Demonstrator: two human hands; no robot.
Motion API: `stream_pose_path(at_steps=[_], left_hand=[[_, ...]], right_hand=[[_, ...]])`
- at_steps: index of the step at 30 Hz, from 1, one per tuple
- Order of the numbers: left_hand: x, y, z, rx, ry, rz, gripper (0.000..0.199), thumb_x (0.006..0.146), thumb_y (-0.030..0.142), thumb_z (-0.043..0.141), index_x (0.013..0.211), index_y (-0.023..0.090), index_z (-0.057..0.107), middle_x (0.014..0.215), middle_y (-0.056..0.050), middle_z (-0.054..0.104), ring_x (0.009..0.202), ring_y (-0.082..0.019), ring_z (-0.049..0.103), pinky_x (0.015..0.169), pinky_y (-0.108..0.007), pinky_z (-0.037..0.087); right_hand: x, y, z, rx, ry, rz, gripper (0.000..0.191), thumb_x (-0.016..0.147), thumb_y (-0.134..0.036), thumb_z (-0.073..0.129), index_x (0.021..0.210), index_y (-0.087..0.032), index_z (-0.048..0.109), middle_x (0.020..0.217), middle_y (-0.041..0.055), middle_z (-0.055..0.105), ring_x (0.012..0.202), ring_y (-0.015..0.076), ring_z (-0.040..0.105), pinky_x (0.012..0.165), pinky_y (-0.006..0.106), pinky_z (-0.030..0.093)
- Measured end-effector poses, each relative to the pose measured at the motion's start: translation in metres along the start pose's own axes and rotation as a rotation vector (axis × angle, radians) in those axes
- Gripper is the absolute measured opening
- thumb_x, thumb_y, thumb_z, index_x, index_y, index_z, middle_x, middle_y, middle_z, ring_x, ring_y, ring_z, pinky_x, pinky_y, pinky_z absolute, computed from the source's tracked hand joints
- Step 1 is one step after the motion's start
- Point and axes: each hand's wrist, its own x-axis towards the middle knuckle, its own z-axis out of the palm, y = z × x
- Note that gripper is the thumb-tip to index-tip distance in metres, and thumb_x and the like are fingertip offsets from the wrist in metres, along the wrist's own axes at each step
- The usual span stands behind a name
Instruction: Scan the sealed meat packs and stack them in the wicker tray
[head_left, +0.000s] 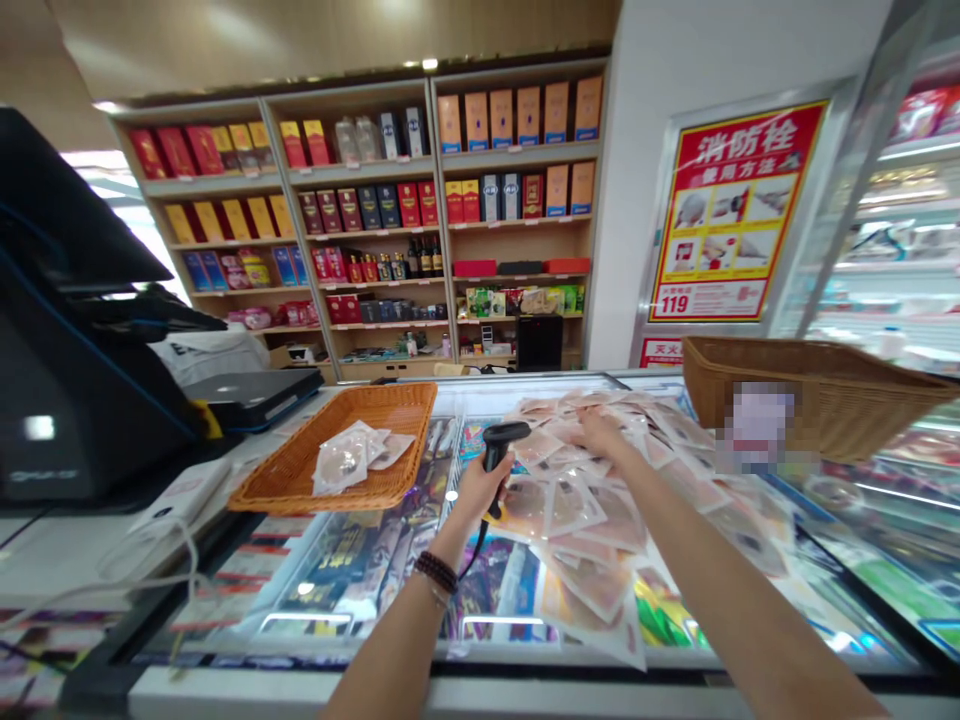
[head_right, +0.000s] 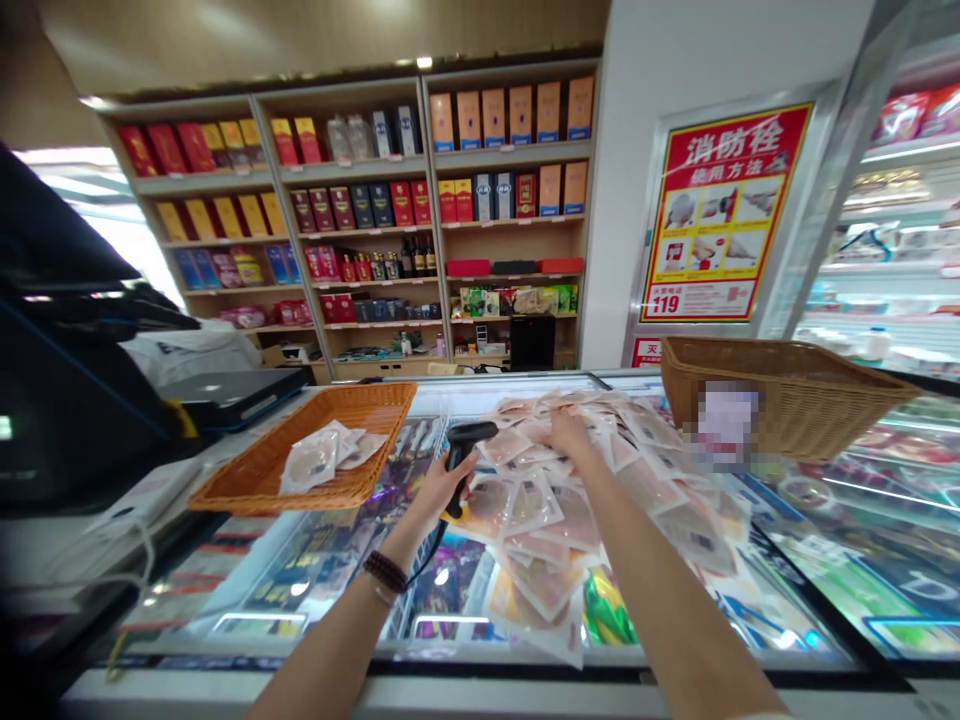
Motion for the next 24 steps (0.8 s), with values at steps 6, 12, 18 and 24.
stream_pose_path(at_steps=[6,12,18,24], left_hand=[[0.000,-0.002,0.002,0.053,0.028,0.022,0.064,0.064,0.073,0.092,0.073,0.022,0.053,0.057,0.007,0.053,0.038,-0.007,0.046,0.047,-0.026,0.054],[-0.006,0.003,0.006,0.063,-0.001,0.023,0.058,0.069,0.067,0.092,0.082,0.022,0.059,0.060,0.007,0.054,0.039,-0.008,0.045,0.051,-0.030,0.057],[-0.007,0.007,0.008,0.083,-0.036,0.032,0.056,0.071,0.066,0.091,0.087,0.022,0.060,0.058,0.008,0.051,0.041,-0.008,0.044,0.051,-0.029,0.055],[-0.004,0.004,0.006,0.126,-0.027,0.047,0.057,0.071,0.069,0.089,0.085,0.022,0.059,0.056,0.008,0.051,0.040,-0.009,0.046,0.052,-0.030,0.057]], right_hand=[[0.007,0.001,-0.009,-0.009,-0.109,-0.028,0.029,0.071,-0.039,0.095,0.089,-0.022,0.079,0.108,0.0148,0.082,0.106,0.0332,0.078,0.092,0.038,0.058],[0.013,0.002,-0.011,0.124,-0.040,-0.028,0.029,0.059,-0.027,0.095,0.075,-0.024,0.071,0.090,0.0065,0.080,0.088,0.0275,0.076,0.081,0.035,0.056],[0.003,0.013,-0.006,0.479,0.299,0.147,0.008,0.082,-0.030,0.066,0.076,-0.025,0.063,0.062,-0.0009,0.068,0.063,0.0230,0.067,0.067,0.033,0.049],[-0.019,-0.013,0.016,0.806,0.463,0.175,0.041,0.091,-0.047,0.060,0.120,-0.021,0.073,0.065,0.0020,0.073,0.060,0.0256,0.067,0.065,0.036,0.054]])
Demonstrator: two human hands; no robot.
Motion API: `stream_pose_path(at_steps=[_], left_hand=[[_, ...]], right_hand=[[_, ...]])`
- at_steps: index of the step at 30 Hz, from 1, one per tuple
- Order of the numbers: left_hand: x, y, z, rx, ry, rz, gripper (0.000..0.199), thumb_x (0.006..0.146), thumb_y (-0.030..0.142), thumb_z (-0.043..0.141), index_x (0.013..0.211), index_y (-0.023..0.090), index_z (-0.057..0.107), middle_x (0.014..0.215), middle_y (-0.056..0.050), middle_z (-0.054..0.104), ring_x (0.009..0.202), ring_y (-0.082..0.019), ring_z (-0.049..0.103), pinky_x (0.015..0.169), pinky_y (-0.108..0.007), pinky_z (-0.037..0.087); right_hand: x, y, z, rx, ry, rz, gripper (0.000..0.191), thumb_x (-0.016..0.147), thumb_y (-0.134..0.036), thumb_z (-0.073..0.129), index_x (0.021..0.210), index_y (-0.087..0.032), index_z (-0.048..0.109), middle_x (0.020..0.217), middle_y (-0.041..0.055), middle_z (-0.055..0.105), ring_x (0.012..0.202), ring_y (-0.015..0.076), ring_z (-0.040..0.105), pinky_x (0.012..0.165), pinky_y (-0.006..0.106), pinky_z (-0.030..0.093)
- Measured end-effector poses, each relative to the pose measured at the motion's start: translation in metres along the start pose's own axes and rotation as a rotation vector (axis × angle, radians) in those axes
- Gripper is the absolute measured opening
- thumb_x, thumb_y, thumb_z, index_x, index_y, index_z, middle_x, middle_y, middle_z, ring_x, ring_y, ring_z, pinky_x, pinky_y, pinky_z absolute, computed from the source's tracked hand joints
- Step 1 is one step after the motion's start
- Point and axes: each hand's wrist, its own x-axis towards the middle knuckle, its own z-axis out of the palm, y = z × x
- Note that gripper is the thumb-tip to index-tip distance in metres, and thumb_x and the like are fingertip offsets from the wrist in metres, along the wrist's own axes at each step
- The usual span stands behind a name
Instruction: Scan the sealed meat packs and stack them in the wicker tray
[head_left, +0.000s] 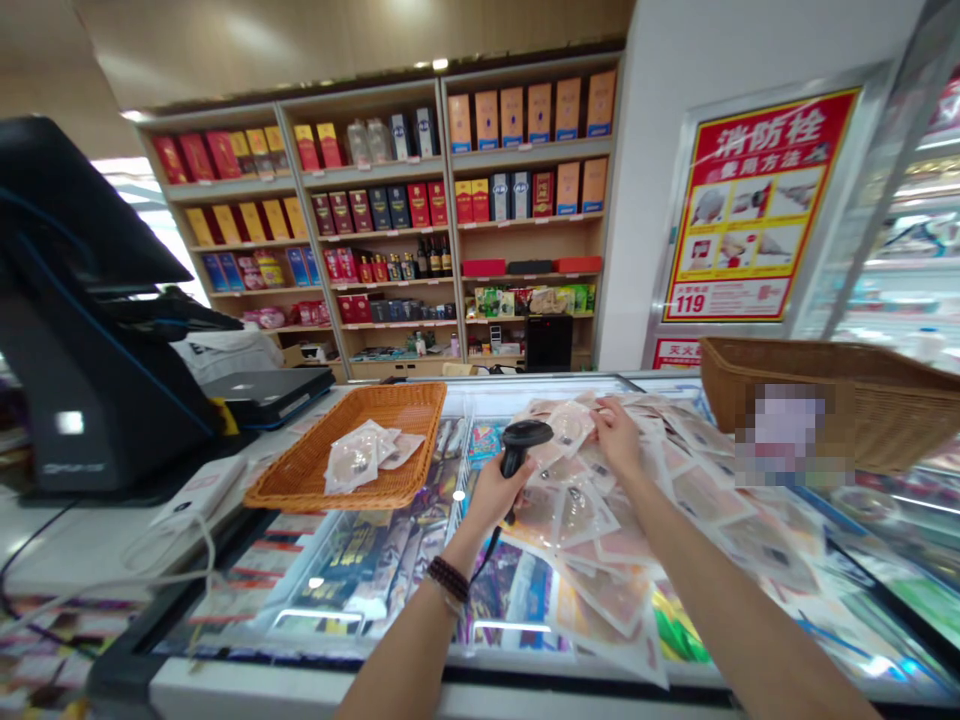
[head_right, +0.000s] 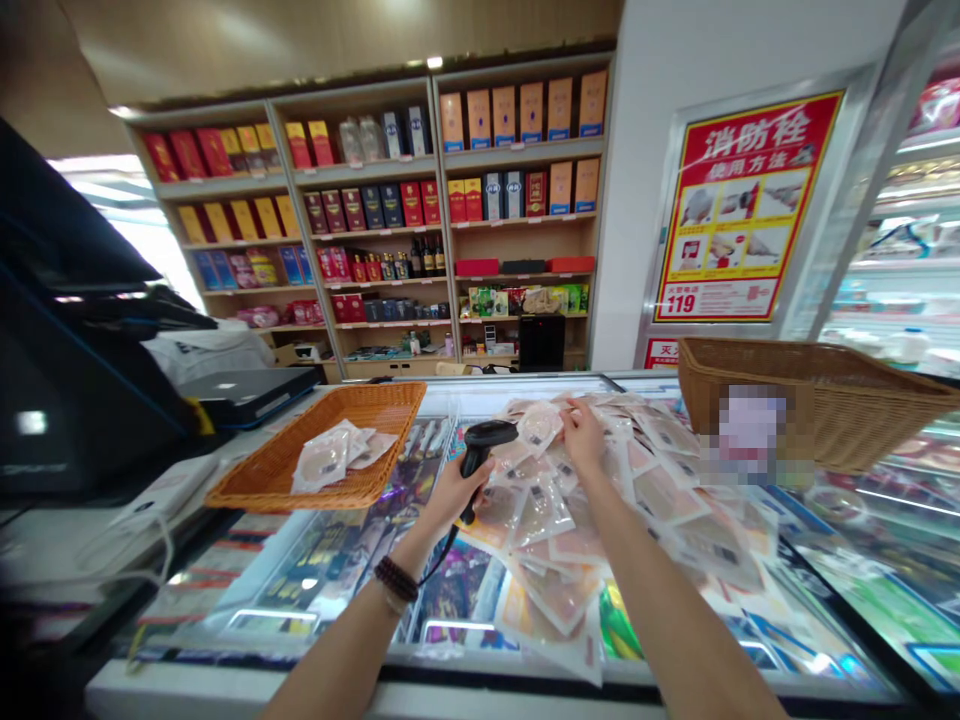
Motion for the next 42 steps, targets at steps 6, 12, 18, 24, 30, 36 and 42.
stream_pose_path(at_steps=[6,12,18,24,30,36,42], left_hand=[[0.000,-0.002,0.000,-0.021,-0.012,-0.001,0.056,0.071,0.068,0.090,0.090,0.021,0.064,0.054,0.007,0.052,0.038,-0.009,0.045,0.050,-0.030,0.057],[-0.001,-0.002,0.003,-0.004,-0.063,-0.009,0.056,0.071,0.068,0.089,0.086,0.021,0.064,0.054,0.006,0.053,0.039,-0.009,0.044,0.049,-0.029,0.056],[-0.002,-0.001,0.005,-0.001,-0.090,-0.027,0.060,0.071,0.072,0.088,0.088,0.020,0.063,0.053,0.007,0.052,0.039,-0.008,0.043,0.050,-0.028,0.056],[-0.002,0.000,0.003,-0.006,-0.107,-0.013,0.062,0.070,0.073,0.088,0.088,0.019,0.063,0.053,0.007,0.052,0.039,-0.008,0.044,0.048,-0.027,0.055],[-0.003,0.003,0.003,-0.017,-0.132,-0.011,0.061,0.071,0.070,0.089,0.089,0.020,0.060,0.056,0.009,0.050,0.040,-0.007,0.044,0.050,-0.027,0.056],[0.010,0.015,-0.009,-0.001,-0.046,0.044,0.060,0.069,0.068,0.091,0.084,0.020,0.058,0.055,0.009,0.050,0.039,-0.006,0.044,0.047,-0.025,0.053],[0.020,0.051,-0.055,0.013,0.175,0.156,0.059,0.070,0.069,0.089,0.074,0.021,0.055,0.056,0.007,0.051,0.041,-0.007,0.047,0.048,-0.024,0.054]], right_hand=[[-0.015,-0.004,0.002,0.097,0.126,-0.037,0.063,0.091,-0.067,0.053,0.117,-0.016,0.078,0.094,0.0131,0.082,0.065,0.0240,0.068,0.071,0.039,0.058],[-0.016,-0.003,-0.002,0.182,0.166,-0.001,0.067,0.088,-0.070,0.055,0.119,-0.014,0.077,0.092,0.0141,0.081,0.064,0.0235,0.066,0.068,0.039,0.058],[-0.018,-0.002,0.002,0.222,0.162,0.025,0.062,0.090,-0.066,0.058,0.120,-0.015,0.077,0.095,0.0130,0.082,0.065,0.0224,0.067,0.067,0.038,0.060],[-0.016,0.001,0.002,0.221,0.169,0.026,0.065,0.090,-0.069,0.059,0.119,-0.015,0.077,0.094,0.0138,0.081,0.066,0.0230,0.068,0.069,0.039,0.060],[-0.015,0.002,0.005,0.286,0.200,-0.003,0.069,0.084,-0.077,0.064,0.111,-0.015,0.079,0.081,0.0100,0.079,0.058,0.0201,0.063,0.061,0.036,0.056],[-0.010,-0.014,0.005,0.280,0.209,-0.048,0.067,0.085,-0.076,0.063,0.110,-0.016,0.079,0.075,0.0070,0.076,0.057,0.0203,0.063,0.061,0.036,0.055],[0.008,-0.055,0.038,0.300,0.183,-0.074,0.061,0.088,-0.072,0.064,0.108,-0.016,0.079,0.066,0.0042,0.071,0.055,0.0213,0.064,0.061,0.036,0.054]])
